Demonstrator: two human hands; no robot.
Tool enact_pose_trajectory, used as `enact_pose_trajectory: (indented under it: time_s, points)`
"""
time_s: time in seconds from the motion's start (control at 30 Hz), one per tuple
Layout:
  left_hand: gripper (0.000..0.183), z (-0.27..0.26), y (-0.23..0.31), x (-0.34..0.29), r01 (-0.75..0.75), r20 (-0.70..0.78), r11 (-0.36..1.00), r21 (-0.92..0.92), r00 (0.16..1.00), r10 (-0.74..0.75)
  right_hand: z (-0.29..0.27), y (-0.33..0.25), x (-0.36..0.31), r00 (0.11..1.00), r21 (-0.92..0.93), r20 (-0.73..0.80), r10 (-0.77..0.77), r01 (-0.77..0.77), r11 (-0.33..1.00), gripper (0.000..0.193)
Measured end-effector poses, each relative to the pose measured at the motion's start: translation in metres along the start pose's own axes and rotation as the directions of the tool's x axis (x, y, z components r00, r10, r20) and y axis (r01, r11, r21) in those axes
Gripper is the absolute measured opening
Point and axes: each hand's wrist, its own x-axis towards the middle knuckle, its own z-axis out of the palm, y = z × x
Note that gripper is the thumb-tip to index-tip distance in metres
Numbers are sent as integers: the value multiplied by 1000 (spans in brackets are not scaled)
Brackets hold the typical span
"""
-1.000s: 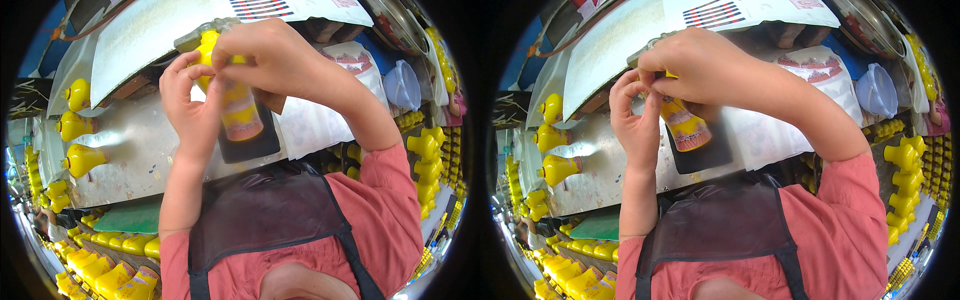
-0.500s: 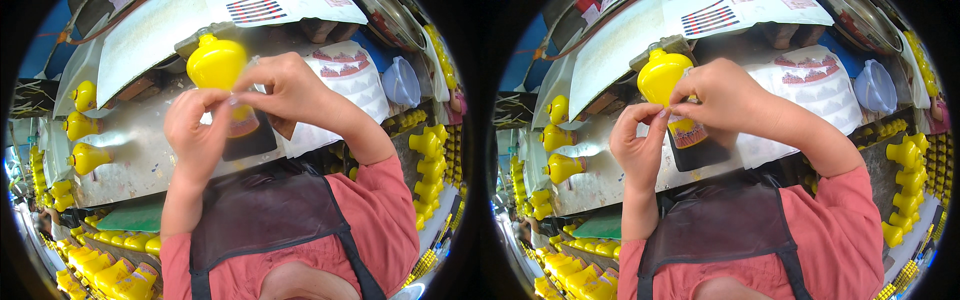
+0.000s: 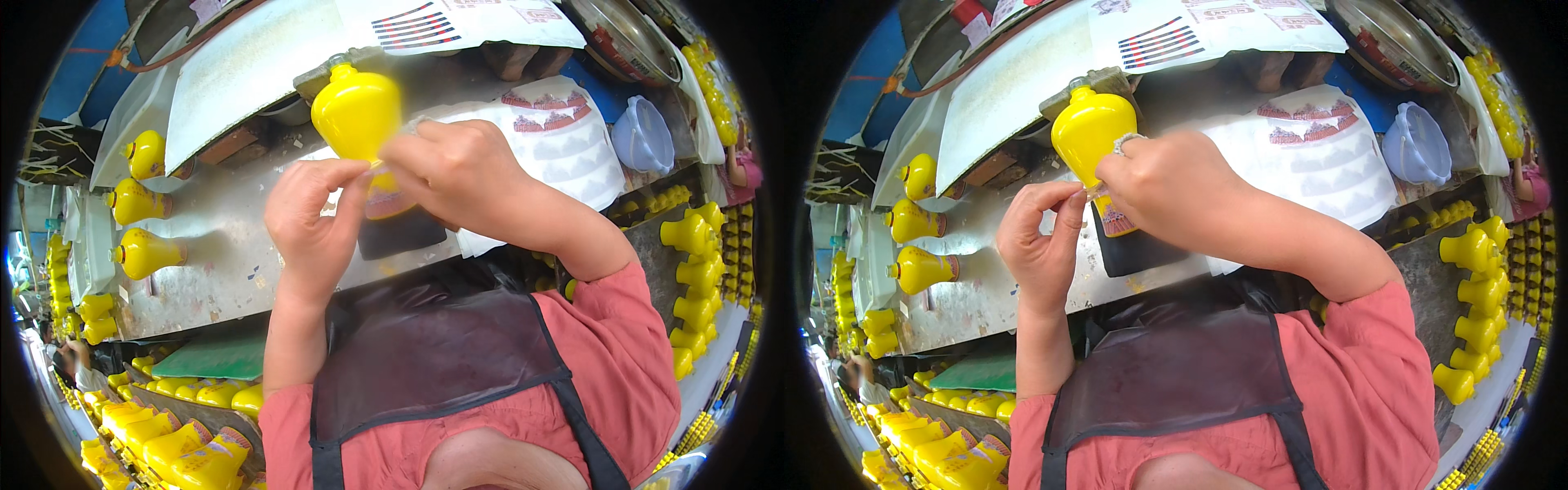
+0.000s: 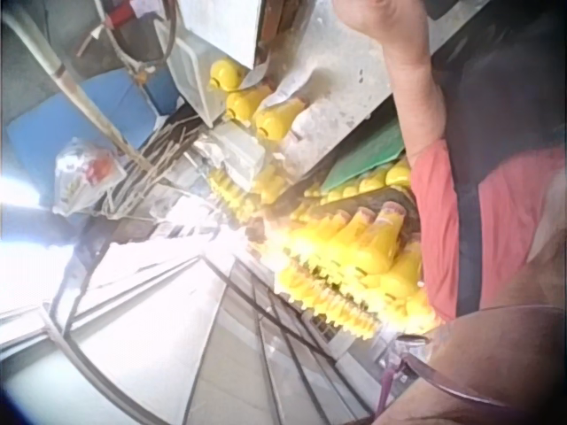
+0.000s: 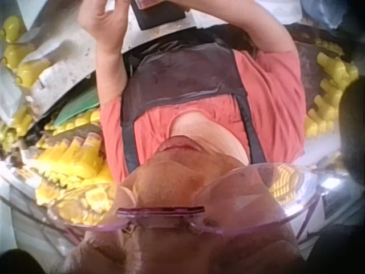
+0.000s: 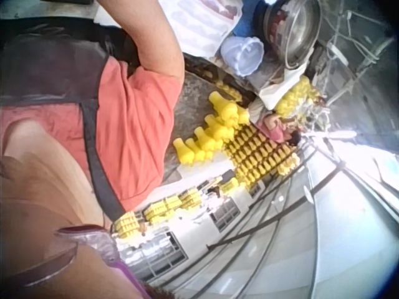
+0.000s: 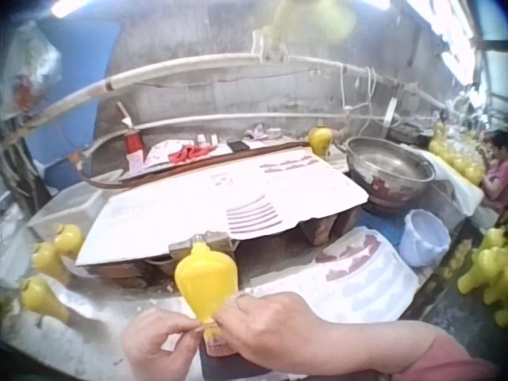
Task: The person applies decorative stickers to a yellow plastic bottle. They peel stickers from a sheet, place them on the bottle, and smooth them down with their fingers. The person repeats this process for multiple stickers on the same bottle.
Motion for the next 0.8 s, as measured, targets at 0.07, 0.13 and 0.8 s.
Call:
enact_pose_trajectory:
  time_s: [0.07, 0.13, 0.8]
  points:
    - [10, -2, 3, 1, -33, -10, 999, -2, 999, 33, -6, -1, -5, 999, 92, -2, 35, -34, 995, 14]
    - [10, -4, 8, 2, -58, -11, 998, -2, 998, 58, -16, 1, -6, 996, 204, 30, 86, -90, 975, 11]
    - [57, 22, -14, 10, 220, -5, 975, 34, 976, -220, -101, 95, 6, 926, 399, 156, 345, -378, 835, 10]
